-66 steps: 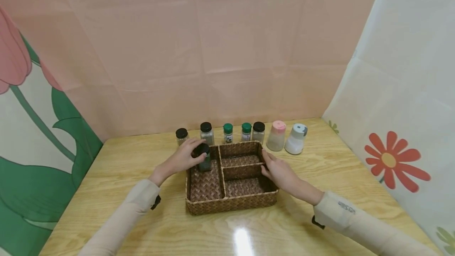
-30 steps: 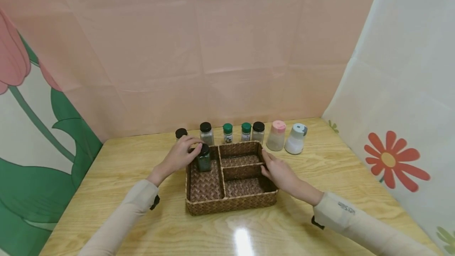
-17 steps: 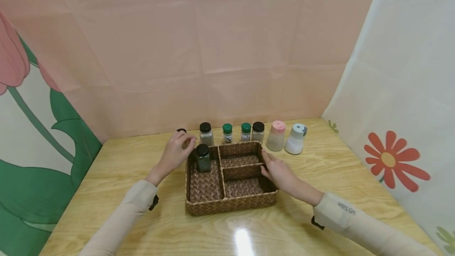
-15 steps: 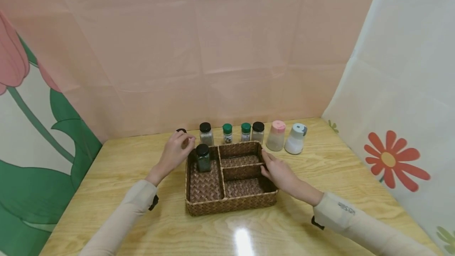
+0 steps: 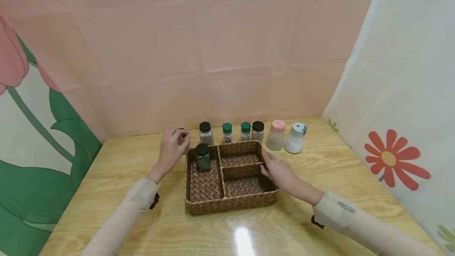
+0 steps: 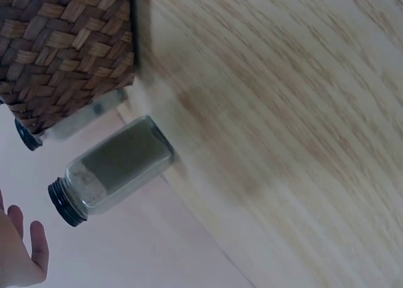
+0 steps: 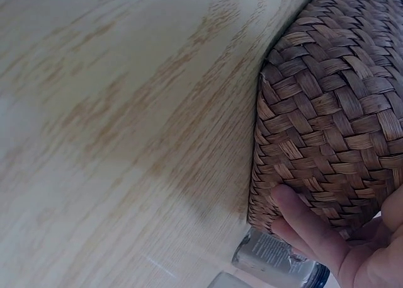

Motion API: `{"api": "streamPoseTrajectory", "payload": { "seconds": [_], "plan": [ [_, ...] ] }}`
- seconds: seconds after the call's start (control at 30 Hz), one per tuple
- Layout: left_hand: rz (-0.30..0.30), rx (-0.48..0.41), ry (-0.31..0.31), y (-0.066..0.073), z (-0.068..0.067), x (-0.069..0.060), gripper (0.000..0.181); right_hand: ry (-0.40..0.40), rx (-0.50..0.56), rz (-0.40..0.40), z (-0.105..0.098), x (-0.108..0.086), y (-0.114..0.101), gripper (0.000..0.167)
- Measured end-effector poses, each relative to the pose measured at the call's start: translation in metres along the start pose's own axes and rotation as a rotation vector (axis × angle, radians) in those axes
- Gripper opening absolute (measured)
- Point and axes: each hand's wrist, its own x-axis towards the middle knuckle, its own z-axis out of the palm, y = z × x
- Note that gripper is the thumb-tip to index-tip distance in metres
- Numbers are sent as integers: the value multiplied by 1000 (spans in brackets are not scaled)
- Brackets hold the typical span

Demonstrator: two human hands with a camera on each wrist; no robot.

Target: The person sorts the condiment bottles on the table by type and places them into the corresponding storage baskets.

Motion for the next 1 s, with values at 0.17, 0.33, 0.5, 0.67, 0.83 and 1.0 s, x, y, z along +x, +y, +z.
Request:
{"api": "streamPoseTrajectory", "payload": {
  "seconds": [0.17, 0.33, 0.5, 0.67, 0.83, 1.0],
  "plan": [
    [-18, 15, 27, -3, 0, 1, 16, 10, 2, -7, -1, 0, 0, 49],
    [-33, 26, 52, -9, 0, -1, 22, 2, 2, 2, -1, 0, 0, 50],
    [-86, 19, 38, -12, 1, -3, 28, -4, 1, 13, -1, 1, -1, 50],
    [-182, -10, 9, -13, 1, -3, 36, 5, -13, 8, -2, 1, -2, 50],
    [-293, -20, -50, -13, 2, -3, 49, 18, -22, -1, -2, 0, -2, 50],
    [-428, -69, -130, -14, 1, -4, 63, 0, -13, 9, -1, -1, -1, 50]
  ]
}}
